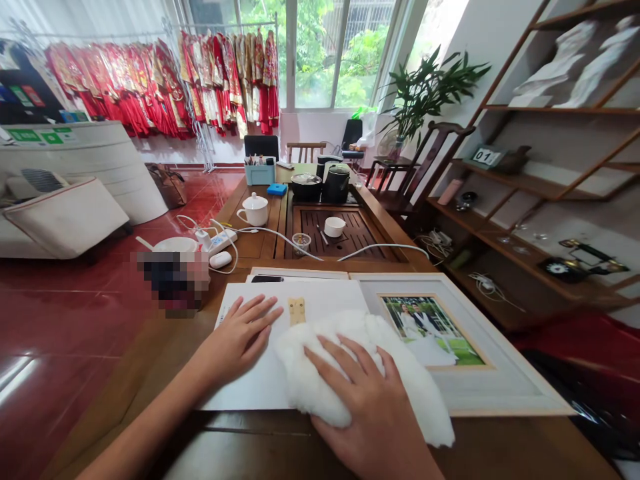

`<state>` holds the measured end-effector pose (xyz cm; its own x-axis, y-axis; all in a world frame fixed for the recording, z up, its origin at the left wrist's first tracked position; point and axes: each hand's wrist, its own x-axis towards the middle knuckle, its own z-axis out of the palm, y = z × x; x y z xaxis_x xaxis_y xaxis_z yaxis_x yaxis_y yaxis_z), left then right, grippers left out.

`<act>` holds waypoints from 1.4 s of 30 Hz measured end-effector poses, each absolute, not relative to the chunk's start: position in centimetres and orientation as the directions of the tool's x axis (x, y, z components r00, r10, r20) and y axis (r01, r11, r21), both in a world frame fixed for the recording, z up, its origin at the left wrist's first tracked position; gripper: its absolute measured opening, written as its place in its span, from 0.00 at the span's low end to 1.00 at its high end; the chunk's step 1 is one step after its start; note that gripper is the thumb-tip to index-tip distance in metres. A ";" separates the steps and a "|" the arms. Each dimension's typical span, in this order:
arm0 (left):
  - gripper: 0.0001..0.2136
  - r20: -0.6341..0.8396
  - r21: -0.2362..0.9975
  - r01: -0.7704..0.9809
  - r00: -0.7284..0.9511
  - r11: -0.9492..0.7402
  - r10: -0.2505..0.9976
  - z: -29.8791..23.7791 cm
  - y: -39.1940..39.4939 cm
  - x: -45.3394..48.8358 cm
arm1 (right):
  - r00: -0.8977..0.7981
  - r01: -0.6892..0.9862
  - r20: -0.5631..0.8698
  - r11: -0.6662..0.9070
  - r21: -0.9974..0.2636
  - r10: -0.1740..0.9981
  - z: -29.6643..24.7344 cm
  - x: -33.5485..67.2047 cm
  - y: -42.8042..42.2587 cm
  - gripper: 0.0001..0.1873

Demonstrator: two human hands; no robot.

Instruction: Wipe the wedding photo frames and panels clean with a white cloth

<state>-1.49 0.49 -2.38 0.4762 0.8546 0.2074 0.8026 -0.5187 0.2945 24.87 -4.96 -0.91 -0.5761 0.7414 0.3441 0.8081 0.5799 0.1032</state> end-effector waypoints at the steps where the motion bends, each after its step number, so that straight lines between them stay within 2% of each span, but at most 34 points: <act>1: 0.22 0.210 0.295 0.800 0.479 -0.522 0.853 -2.4 0.5 -1.5 | -0.561 0.817 0.349 0.569 0.090 0.751 -0.9 24.5 -4.2 0.32; 10: 0.23 0.227 0.299 0.792 0.484 -0.533 0.845 -2.5 0.5 -1.5 | -0.428 0.870 0.405 0.490 -0.057 0.808 -0.9 22.0 0.7 0.28; 14: 0.22 0.215 0.313 0.800 0.465 -0.512 0.859 -2.3 0.5 -1.5 | -0.499 0.841 0.385 0.541 -0.002 0.777 -1.0 23.0 -1.8 0.29; 20: 0.22 0.204 0.318 0.805 0.457 -0.500 0.866 -2.3 0.5 -1.4 | -0.600 0.790 0.371 0.598 0.136 0.708 -1.2 25.0 -6.3 0.39; 24: 0.22 0.203 0.320 0.804 0.459 -0.501 0.865 -2.4 0.6 -1.5 | -0.678 0.724 0.389 0.658 0.207 0.624 -0.6 25.9 -6.8 0.41; 27: 0.22 0.207 0.331 0.800 0.456 -0.501 0.866 -2.4 0.5 -1.5 | -0.688 0.699 0.416 0.698 0.157 0.595 0.7 27.0 -6.4 0.43; 30: 0.22 0.207 0.334 0.799 0.456 -0.501 0.866 -2.3 0.5 -1.6 | -0.626 0.720 0.493 0.690 0.069 0.604 2.4 28.5 -5.3 0.43; 35: 0.21 0.223 0.323 0.796 0.461 -0.511 0.859 -2.3 0.4 -1.5 | -0.580 0.752 0.552 0.654 0.081 0.599 5.1 29.3 -0.6 0.37; 37: 0.21 0.239 0.306 0.796 0.467 -0.522 0.852 -2.2 0.4 -1.5 | -0.593 0.748 0.518 0.660 0.070 0.617 5.8 28.5 2.0 0.32; 42: 0.19 0.266 0.257 0.803 0.476 -0.537 0.838 -2.0 0.2 -1.5 | -0.686 0.701 0.321 0.711 0.050 0.654 6.6 24.5 7.9 0.27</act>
